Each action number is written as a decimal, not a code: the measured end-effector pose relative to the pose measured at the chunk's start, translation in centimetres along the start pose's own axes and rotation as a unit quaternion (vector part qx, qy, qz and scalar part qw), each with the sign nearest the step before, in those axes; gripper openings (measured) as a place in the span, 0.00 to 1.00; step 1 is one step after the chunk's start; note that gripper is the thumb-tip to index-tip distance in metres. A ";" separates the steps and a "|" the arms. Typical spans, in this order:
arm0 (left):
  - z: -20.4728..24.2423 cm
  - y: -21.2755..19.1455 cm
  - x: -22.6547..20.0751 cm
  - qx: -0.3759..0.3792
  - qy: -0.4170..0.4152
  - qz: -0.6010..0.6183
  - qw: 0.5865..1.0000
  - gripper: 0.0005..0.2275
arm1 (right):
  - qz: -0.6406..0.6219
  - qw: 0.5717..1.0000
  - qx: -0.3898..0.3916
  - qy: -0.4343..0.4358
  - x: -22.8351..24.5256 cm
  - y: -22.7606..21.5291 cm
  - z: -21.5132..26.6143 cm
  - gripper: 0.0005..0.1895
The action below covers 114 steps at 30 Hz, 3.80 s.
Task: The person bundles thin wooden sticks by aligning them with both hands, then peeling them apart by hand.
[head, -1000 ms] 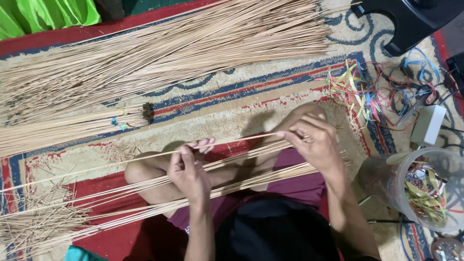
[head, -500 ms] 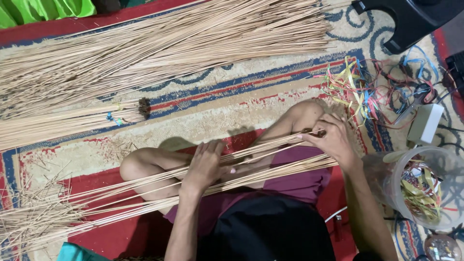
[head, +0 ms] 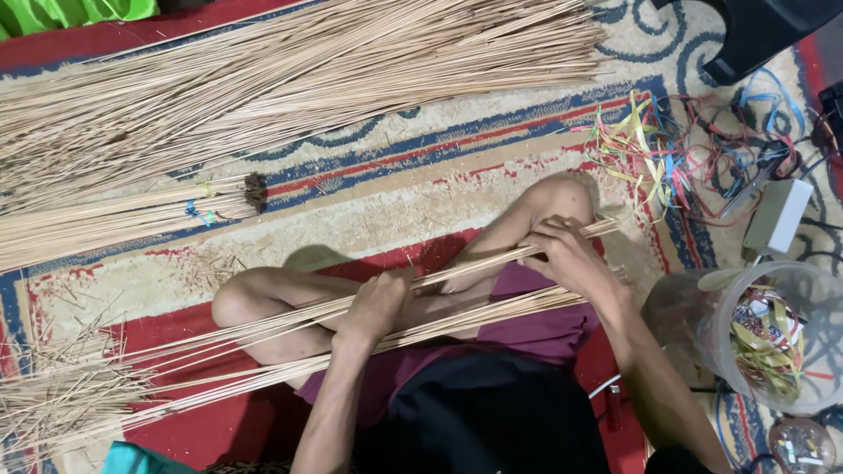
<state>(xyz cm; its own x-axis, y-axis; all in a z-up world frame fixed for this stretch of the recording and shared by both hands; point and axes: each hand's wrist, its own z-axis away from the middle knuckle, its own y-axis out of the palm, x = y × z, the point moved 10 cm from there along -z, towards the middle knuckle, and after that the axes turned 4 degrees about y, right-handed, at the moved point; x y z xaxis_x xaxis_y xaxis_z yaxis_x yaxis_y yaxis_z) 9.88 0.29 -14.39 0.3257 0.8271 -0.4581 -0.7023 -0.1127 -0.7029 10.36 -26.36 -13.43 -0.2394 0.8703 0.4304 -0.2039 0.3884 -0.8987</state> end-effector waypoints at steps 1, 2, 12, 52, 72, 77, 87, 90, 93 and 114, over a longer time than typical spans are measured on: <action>0.0 -0.4 -0.1 -0.001 0.001 0.000 1.000 0.12 | 0.001 1.000 0.000 0.000 0.9 -0.8 -0.2 0.13; 0.1 -0.6 -0.4 0.005 0.011 0.003 1.000 0.15 | -0.049 0.999 0.003 0.010 1.5 -1.6 -0.5 0.17; -3.1 -10.5 4.8 -0.142 0.036 0.265 0.953 0.09 | -0.420 0.888 -0.050 0.180 -2.6 -1.0 -10.3 0.13; -16.4 -12.2 15.7 -0.321 0.010 0.770 0.552 0.13 | -0.520 0.679 -0.386 0.345 -18.5 -5.5 -10.4 0.08; 4.5 -8.9 11.5 -0.574 0.060 0.704 0.413 0.11 | -0.641 0.595 -0.457 0.164 -5.2 -9.5 -1.9 0.17; 3.9 -7.4 4.4 -0.551 0.038 0.687 0.472 0.12 | -0.610 0.682 -0.361 0.181 4.1 -7.1 -3.8 0.14; 6.4 -10.0 -0.3 -0.551 0.082 0.635 0.536 0.10 | -0.680 0.655 -0.291 0.156 6.6 -2.9 -5.0 0.10; 7.6 -10.0 1.2 -0.589 0.073 0.612 0.522 0.09 | -0.685 0.640 -0.309 0.159 5.4 -3.3 -4.3 0.10; 7.5 -10.7 -0.7 -0.555 0.079 0.592 0.578 0.08 | -0.696 0.634 -0.308 0.137 6.1 -4.7 -4.0 0.07; 14.2 -14.7 -8.3 -0.597 0.309 0.401 0.623 0.10 | -0.749 0.595 -0.271 0.105 13.1 -6.7 -1.6 0.11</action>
<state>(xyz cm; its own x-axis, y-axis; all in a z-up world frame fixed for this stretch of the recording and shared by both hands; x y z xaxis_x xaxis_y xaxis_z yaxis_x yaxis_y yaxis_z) 8.50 2.91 7.48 0.6131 -0.0862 -0.7853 0.0550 -0.9869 0.1514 10.07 -17.09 -1.88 -0.0387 -0.5789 0.8144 0.3109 0.7676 0.5605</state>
